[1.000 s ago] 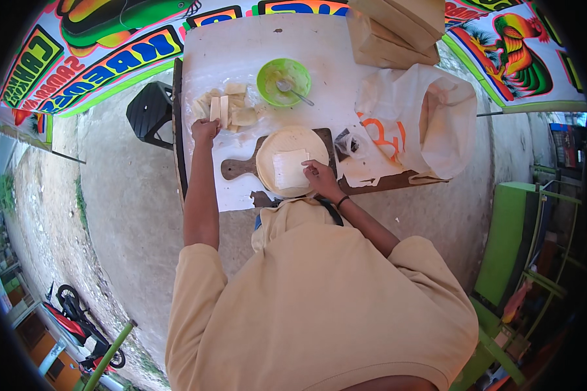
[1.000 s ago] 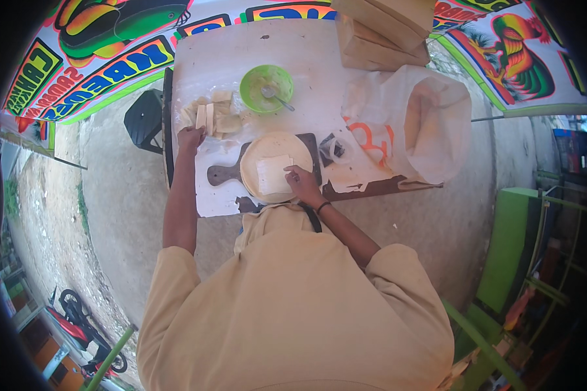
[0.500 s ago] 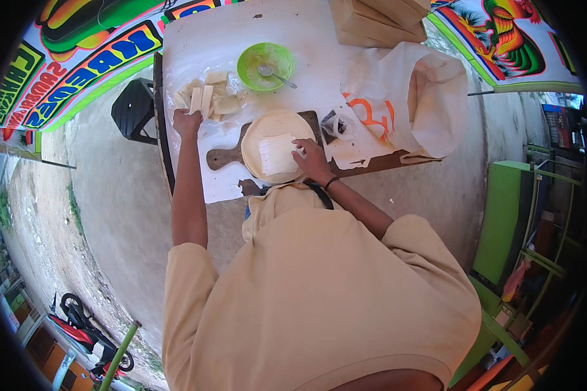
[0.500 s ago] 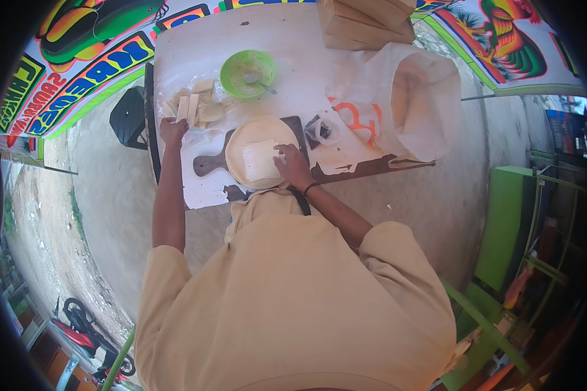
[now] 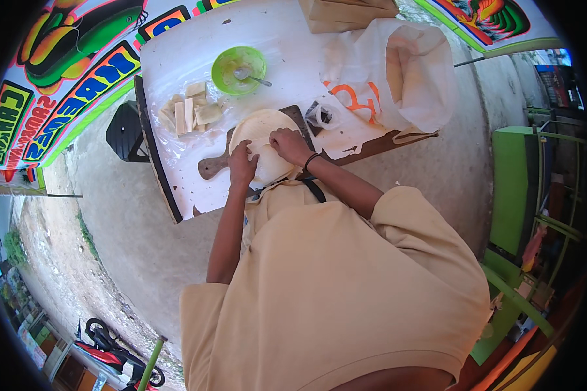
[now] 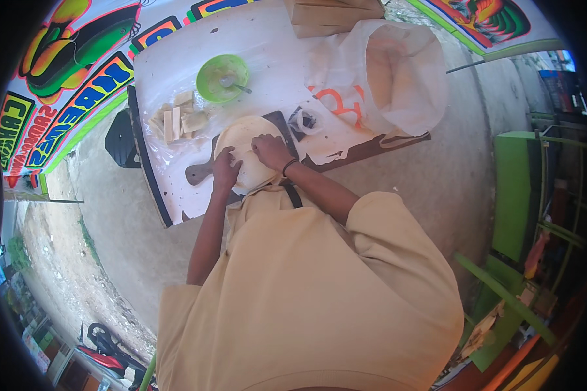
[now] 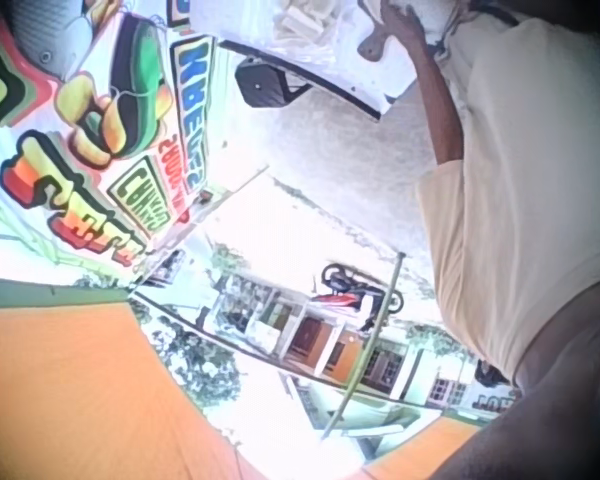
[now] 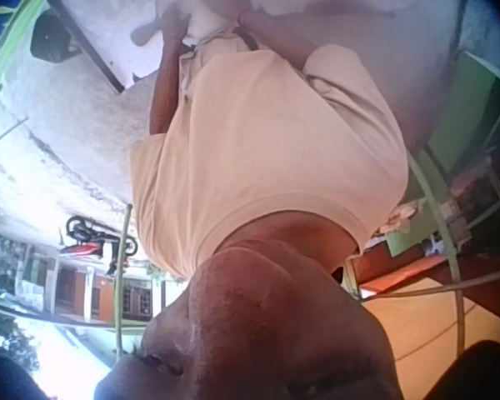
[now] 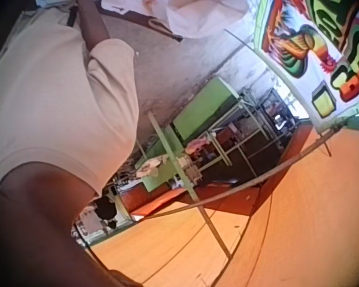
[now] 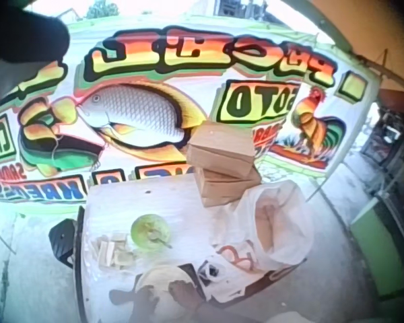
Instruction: The person repeatedly places a thin sheet on a wooden board, adds a dark filling with a spoon, folds the sheet over the filling, and sets the folded item aside. The process is repeated multiple times with consistent hand motions.
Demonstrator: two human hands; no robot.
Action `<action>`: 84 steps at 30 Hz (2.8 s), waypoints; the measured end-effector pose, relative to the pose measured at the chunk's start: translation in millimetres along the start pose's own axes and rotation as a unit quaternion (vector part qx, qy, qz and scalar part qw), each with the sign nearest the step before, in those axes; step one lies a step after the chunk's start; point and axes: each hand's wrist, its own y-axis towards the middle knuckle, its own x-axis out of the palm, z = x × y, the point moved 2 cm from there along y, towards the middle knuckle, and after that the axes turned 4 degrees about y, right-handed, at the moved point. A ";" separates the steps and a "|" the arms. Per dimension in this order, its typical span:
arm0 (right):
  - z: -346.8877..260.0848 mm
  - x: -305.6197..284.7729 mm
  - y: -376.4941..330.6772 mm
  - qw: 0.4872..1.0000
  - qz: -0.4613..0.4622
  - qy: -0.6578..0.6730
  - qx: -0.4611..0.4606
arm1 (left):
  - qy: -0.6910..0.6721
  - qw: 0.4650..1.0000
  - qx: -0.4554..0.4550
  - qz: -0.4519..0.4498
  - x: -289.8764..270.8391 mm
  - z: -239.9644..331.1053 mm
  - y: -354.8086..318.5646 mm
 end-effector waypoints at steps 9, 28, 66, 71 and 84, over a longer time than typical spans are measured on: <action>-7.3 -53.8 -24.0 0.952 0.281 0.124 0.002 | -0.166 0.978 -0.126 0.023 -3.6 -3.9 -4.3; 73.4 -95.5 2.6 0.979 0.005 -0.169 0.112 | -0.260 0.954 -0.141 0.045 28.5 -26.1 -5.2; 21.1 -14.4 -49.3 0.923 0.023 -0.221 -0.315 | 0.065 0.993 0.058 -0.077 -3.0 7.8 -58.8; 26.8 -13.0 -42.4 0.914 0.057 -0.218 -0.337 | 0.098 0.987 0.080 -0.096 0.2 -3.5 -45.0; 16.3 -20.7 -41.0 0.855 0.033 -0.305 -0.418 | 0.019 0.991 0.111 -0.070 -10.4 1.5 -39.5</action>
